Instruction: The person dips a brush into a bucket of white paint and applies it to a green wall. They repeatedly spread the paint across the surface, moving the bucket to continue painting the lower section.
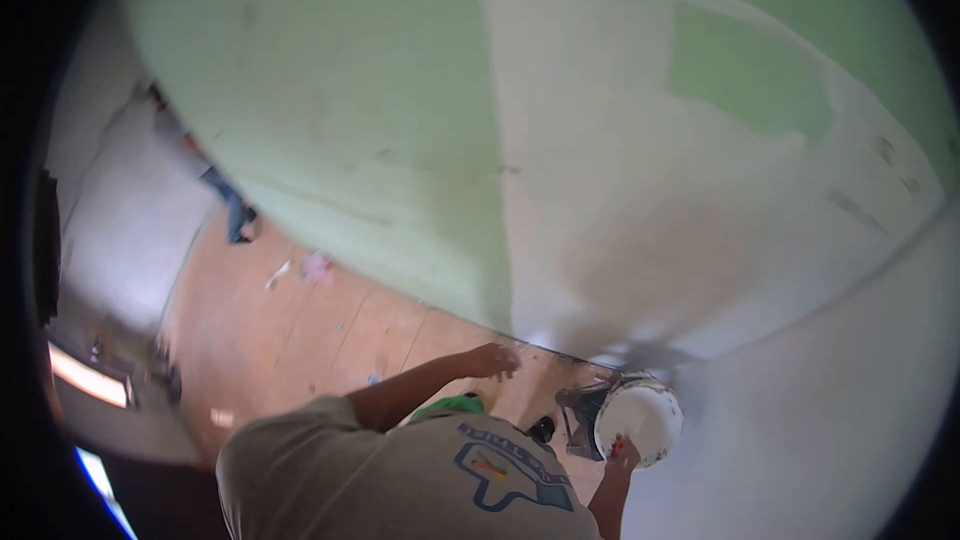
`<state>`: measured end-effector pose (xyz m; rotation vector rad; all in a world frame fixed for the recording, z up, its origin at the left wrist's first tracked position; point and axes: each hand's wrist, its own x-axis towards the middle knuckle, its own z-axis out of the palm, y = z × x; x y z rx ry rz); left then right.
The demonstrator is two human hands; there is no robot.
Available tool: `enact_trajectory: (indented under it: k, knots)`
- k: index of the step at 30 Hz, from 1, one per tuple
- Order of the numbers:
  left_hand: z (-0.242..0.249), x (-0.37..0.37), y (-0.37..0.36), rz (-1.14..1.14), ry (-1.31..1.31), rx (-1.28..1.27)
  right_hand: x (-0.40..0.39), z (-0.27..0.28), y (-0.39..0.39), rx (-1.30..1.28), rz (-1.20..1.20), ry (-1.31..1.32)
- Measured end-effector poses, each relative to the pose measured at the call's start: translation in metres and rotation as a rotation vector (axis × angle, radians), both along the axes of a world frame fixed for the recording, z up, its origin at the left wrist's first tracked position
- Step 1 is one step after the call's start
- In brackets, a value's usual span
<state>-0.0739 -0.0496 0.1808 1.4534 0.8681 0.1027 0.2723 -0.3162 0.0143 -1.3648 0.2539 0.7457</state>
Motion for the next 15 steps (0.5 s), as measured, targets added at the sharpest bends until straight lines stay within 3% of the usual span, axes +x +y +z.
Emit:
enact_trajectory:
  k: [4,6,8,11,13,15]
  knots:
    - [0.0,-0.029,0.007,0.12,0.037,-0.134,0.004,0.056,0.0,0.107,0.312,-0.058]
    - [0.011,-0.044,0.005,0.106,0.043,-0.14,-0.011,0.132,0.026,-0.156,0.299,-0.18]
    - [0.025,-0.053,0.009,0.093,0.037,-0.13,-0.005,0.178,0.045,-0.422,0.446,-0.459]
    - [0.047,-0.059,0.019,-0.012,-0.01,-0.083,-0.02,0.248,0.082,-0.282,0.299,-0.944]
    - [0.06,-0.064,0.025,-0.064,-0.049,-0.005,-0.053,0.333,0.114,-0.281,0.248,-1.28]
    - [0.082,-0.069,0.028,-0.11,-0.109,0.042,-0.095,0.428,0.138,-0.216,0.255,-1.311]
